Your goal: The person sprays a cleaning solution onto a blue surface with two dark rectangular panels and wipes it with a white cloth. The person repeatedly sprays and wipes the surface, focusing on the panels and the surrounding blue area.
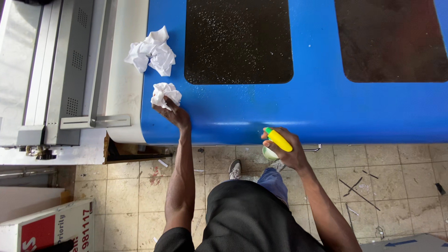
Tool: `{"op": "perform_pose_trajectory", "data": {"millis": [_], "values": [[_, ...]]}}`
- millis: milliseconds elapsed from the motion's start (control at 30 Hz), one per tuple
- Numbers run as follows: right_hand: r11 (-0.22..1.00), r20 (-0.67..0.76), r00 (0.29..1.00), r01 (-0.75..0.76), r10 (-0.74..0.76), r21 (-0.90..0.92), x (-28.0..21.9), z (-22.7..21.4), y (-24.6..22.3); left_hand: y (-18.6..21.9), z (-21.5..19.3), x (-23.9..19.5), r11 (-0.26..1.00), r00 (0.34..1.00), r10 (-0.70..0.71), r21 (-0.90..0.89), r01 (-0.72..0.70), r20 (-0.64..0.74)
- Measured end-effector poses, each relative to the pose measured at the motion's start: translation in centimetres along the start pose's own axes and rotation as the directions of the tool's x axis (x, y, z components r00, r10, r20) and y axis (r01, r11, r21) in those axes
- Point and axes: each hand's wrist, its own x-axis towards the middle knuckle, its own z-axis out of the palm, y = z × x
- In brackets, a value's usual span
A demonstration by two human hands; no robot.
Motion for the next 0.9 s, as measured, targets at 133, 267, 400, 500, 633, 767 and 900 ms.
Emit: {"op": "perform_pose_trajectory", "data": {"millis": [133,267,400,500,633,767,900], "values": [[0.999,-0.042,0.999,-0.012,0.013,0.031,-0.2,-2.2,1.9,0.1,-0.1,-0.1,1.000,1.000,0.008,-0.020,-0.008,0.024],[0.995,-0.068,0.998,0.000,-0.007,-0.099,0.3,-2.6,2.9,0.2,-0.1,-0.2,1.000,0.998,-0.030,0.001,0.030,0.049],[0.987,-0.028,0.999,-0.029,0.025,-0.159,-0.6,-1.2,3.8,-0.3,-0.4,-0.3,0.998,0.998,-0.046,0.032,0.045,0.031],[0.993,0.004,0.997,-0.074,0.074,-0.091,-0.1,-0.6,1.7,-0.6,-0.2,0.0,0.998,0.998,-0.056,0.021,0.056,0.012],[0.998,0.045,0.997,-0.058,0.060,-0.036,0.4,-1.3,-0.1,-1.0,-0.3,-0.1,0.998,0.998,-0.059,0.033,0.058,0.022],[0.998,0.062,0.997,0.039,-0.042,0.045,0.6,-1.9,-0.8,-1.2,-0.5,-0.1,0.997,0.998,-0.054,0.057,0.052,0.033],[0.995,-0.101,0.993,0.066,-0.058,0.079,0.3,-2.6,2.2,-1.2,-0.3,0.3,0.999,0.999,-0.028,0.042,0.026,0.025]]}}
